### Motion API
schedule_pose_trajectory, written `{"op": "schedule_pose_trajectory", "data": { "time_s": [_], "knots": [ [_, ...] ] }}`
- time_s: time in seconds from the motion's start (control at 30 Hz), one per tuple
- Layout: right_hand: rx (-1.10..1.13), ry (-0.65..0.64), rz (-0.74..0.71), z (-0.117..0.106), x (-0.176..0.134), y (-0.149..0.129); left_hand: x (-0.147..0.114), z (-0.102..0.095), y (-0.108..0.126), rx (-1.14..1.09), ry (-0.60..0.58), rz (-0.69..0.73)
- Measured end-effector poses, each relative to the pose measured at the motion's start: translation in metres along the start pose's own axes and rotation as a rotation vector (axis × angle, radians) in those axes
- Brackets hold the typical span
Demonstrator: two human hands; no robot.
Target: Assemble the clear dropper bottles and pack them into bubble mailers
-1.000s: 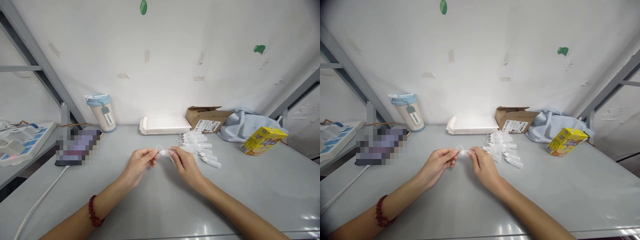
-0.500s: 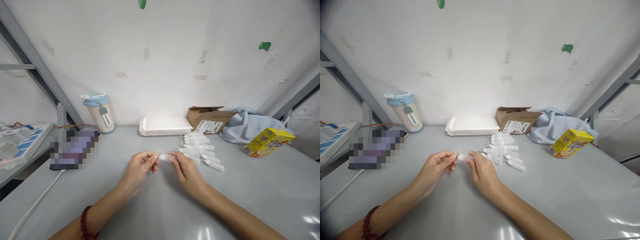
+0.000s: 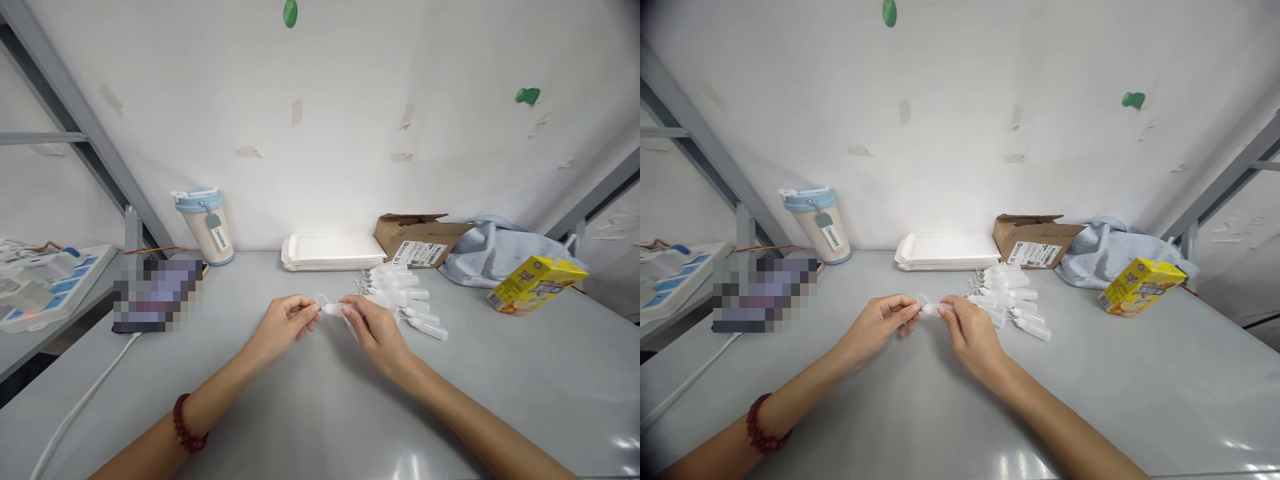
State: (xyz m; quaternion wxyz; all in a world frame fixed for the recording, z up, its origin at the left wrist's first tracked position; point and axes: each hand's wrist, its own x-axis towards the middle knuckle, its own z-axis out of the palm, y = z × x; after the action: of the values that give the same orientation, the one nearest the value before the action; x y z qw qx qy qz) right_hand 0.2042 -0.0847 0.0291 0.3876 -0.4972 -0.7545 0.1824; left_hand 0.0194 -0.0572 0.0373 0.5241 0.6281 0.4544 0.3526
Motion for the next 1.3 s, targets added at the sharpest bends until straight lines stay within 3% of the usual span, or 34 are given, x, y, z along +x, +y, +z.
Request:
{"op": "schedule_pose_trajectory", "data": {
  "time_s": [0.13,0.23,0.4,0.5,0.83,1.3],
  "knots": [
    [0.026,0.023,0.020,0.000,0.000,0.001,0.001,-0.001,-0.002,-0.009,-0.074,-0.003],
    [0.023,0.043,0.069,-0.003,0.003,0.003,0.005,-0.005,-0.003,-0.019,-0.054,-0.002],
    [-0.100,0.012,0.073,-0.009,0.009,0.006,0.022,-0.029,-0.016,-0.115,0.234,-0.090],
    [-0.236,-0.032,0.035,-0.011,0.010,0.006,0.030,-0.041,-0.025,-0.162,0.297,-0.130],
    [-0.641,-0.303,0.096,-0.010,0.007,-0.002,0.034,-0.043,-0.029,-0.268,0.254,-0.244],
    [-0.838,-0.302,0.084,-0.008,0.005,-0.003,0.037,-0.047,-0.029,-0.277,0.207,-0.309]
  ]
}}
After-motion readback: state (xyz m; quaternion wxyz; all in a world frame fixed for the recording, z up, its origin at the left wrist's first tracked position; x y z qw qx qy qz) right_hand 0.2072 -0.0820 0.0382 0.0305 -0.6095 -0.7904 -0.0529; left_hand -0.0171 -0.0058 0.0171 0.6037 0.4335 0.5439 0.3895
